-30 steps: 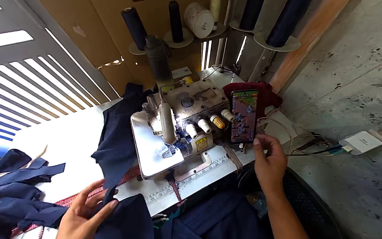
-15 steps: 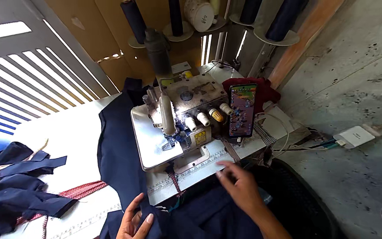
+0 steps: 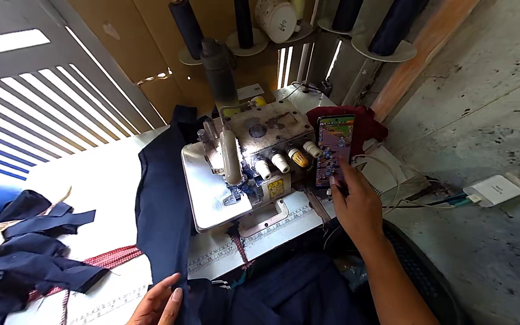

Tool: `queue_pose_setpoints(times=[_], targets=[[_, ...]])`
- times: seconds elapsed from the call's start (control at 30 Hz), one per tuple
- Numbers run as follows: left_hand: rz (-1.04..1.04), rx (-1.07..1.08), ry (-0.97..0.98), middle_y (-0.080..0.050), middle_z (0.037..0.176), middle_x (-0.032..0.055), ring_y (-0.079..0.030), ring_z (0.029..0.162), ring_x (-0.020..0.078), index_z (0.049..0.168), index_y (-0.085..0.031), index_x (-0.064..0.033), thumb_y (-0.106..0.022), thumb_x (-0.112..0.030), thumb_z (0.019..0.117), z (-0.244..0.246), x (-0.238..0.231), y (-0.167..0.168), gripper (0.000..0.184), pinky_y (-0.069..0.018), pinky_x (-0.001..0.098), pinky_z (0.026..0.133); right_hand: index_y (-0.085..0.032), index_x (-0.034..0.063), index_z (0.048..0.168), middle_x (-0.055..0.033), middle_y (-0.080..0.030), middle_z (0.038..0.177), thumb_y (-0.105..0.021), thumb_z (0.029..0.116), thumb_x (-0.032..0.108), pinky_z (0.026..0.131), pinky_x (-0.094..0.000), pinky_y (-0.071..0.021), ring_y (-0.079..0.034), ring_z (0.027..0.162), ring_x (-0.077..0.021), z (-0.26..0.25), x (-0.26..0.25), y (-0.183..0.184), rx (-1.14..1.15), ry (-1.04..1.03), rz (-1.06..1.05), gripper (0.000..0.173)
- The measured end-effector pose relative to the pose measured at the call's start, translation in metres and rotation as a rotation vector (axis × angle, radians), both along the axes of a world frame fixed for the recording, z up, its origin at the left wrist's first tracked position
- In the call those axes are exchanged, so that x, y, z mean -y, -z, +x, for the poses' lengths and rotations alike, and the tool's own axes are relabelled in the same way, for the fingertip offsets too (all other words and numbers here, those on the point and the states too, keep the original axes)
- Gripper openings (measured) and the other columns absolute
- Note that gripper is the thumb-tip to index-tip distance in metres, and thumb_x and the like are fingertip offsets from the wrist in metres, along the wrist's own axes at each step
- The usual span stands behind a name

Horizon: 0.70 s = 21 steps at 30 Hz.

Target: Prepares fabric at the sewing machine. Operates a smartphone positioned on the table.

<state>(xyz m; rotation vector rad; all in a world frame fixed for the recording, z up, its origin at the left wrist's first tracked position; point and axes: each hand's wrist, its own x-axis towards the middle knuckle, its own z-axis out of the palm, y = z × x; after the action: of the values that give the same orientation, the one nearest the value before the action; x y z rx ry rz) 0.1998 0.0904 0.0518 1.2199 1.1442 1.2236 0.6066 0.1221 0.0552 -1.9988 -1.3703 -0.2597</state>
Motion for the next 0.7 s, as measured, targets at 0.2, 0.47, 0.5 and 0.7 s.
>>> queue_pose_setpoints(times=[0.2, 0.47, 0.5, 0.7], targets=[[-0.032, 0.098, 0.065, -0.077, 0.098, -0.0022, -0.073, 0.089, 0.0094, 0.112, -0.076, -0.0168, -0.072, 0.0, 0.0903, 0.001, -0.005, -0.005, 0.027, -0.0617, 0.0276, 0.082, -0.055, 0.0011, 0.145, -0.0119, -0.072, 0.095, -0.058, 0.1037, 0.028, 0.065, -0.0375, -0.0564, -0.065, 0.072, -0.0194, -0.01, 0.013, 0.003, -0.123, -0.041, 0.093, 0.05], [0.098, -0.195, 0.173, -0.074, 0.123, 0.0062, -0.075, 0.091, 0.0161, 0.126, -0.071, -0.003, -0.08, -0.008, 0.0832, 0.061, -0.019, -0.014, 0.044, -0.0649, 0.0297, 0.078, -0.073, 0.009, 0.12, -0.0024, -0.069, 0.1, -0.066, 0.0931, 0.017, 0.075, -0.0205, -0.0566, -0.065, 0.084, -0.0055, -0.117, 0.048, 0.008, -0.532, -0.593, -0.251, 0.029], [0.091, -0.197, 0.174, -0.072, 0.126, 0.006, -0.075, 0.091, 0.0157, 0.128, -0.07, -0.0031, -0.081, -0.008, 0.0828, 0.063, -0.02, -0.014, 0.047, -0.0649, 0.0291, 0.077, -0.073, 0.0103, 0.117, -0.0014, -0.069, 0.098, -0.066, 0.0953, 0.019, 0.078, -0.0203, -0.0571, -0.066, 0.087, -0.0054, -0.126, 0.049, 0.01, -0.477, -0.651, -0.197, 0.024], [-0.016, -0.085, 0.278, -0.068, 0.134, 0.0076, -0.075, 0.096, 0.0207, 0.137, -0.063, -0.001, -0.083, 0.0, 0.0795, 0.057, -0.022, -0.026, 0.061, -0.0661, 0.0327, 0.079, -0.074, 0.0158, 0.111, 0.0004, -0.068, 0.089, -0.058, 0.104, 0.034, 0.081, -0.0353, -0.0515, -0.064, 0.083, -0.0149, -0.144, 0.036, 0.02, -0.117, -0.673, 0.017, 0.026]])
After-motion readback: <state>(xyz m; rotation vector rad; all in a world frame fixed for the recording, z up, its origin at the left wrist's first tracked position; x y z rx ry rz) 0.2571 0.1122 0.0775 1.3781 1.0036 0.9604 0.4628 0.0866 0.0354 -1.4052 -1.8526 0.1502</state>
